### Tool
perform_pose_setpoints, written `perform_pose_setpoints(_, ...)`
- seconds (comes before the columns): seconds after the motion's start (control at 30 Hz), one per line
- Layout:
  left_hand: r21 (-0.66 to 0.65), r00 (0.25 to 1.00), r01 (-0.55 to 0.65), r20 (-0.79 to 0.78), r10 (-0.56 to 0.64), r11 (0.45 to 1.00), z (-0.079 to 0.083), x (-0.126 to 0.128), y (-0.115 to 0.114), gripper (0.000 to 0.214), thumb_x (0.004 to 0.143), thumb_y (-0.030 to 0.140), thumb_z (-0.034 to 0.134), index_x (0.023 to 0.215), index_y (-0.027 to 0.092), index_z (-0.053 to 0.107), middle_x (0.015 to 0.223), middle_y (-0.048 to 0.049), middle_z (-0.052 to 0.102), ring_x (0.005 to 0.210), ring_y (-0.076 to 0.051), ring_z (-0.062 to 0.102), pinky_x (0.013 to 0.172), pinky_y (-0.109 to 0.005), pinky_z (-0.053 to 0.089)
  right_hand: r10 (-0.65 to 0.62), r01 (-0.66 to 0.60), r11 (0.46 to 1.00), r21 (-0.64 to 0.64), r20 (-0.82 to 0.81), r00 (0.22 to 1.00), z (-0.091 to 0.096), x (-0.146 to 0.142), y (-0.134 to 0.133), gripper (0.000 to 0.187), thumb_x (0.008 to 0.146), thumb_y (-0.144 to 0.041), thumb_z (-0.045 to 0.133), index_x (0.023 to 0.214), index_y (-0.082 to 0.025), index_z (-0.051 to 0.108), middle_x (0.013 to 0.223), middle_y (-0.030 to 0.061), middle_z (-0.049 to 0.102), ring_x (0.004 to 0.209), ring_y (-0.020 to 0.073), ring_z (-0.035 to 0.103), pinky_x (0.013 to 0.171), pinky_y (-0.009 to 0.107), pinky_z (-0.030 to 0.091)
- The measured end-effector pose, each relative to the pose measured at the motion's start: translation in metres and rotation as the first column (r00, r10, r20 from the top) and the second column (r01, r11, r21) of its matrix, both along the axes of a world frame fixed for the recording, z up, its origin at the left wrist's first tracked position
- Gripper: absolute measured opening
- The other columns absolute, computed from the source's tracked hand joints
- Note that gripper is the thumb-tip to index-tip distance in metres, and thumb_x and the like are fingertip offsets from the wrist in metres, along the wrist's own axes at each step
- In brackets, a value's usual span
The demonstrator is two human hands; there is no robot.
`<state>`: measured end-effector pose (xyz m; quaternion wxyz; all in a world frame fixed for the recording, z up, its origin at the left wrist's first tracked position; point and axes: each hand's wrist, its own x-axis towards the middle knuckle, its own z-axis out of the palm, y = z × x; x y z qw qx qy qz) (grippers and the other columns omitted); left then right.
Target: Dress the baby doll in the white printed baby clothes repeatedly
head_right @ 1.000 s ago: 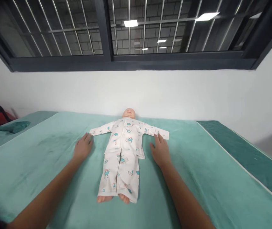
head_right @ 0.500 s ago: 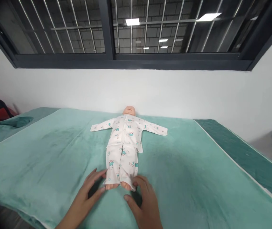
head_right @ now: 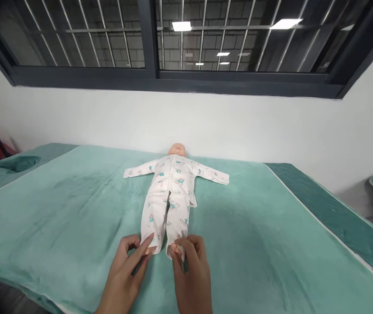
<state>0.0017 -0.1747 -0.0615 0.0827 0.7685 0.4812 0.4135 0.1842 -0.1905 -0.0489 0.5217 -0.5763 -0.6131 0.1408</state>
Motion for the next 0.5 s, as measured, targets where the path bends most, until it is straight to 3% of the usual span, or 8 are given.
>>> perform_pose_setpoints(0.13,0.037,0.998,0.003,0.056,-0.005,0.999,0.009,0.001,-0.002,0.045,0.089,0.013,0.051,0.128,0.034,0.061,0.096,-0.0071,0.049,0.087,-0.017,0.056,0.075,-0.028,0.053,-0.02,0.018,0.999,0.034,0.049,0.999,0.014,0.007,-0.005,0.008,0.091,-0.029,0.056,0.095,-0.027,0.062,0.088,0.005,0.057,0.069,0.0166,0.056,0.061,0.027,0.051)
perform_pose_setpoints(0.23,0.004,0.989,0.002,0.15,-0.002,1.0,0.012,0.001,-0.004,0.036,0.089,0.016,0.052,0.116,0.035,0.066,0.09,-0.0058,0.049,0.079,-0.017,0.056,0.066,-0.027,0.052,-0.045,0.04,0.995,0.088,0.055,0.997,0.014,0.01,-0.011,0.01,0.091,-0.026,0.054,0.096,-0.028,0.062,0.087,0.0066,0.06,0.072,0.0197,0.058,0.062,0.031,0.051)
perform_pose_setpoints(0.5,-0.178,0.976,-0.055,0.196,0.09,0.983,-0.005,-0.02,-0.013,0.022,0.089,0.023,0.05,0.101,0.031,0.067,0.097,-0.0056,0.061,0.087,-0.019,0.065,0.068,-0.027,0.056,-0.05,0.051,0.999,0.014,-0.074,0.996,-0.032,0.019,-0.025,0.012,0.089,-0.034,0.056,0.093,-0.026,0.063,0.081,0.0054,0.063,0.067,0.0193,0.061,0.059,0.03,0.054)
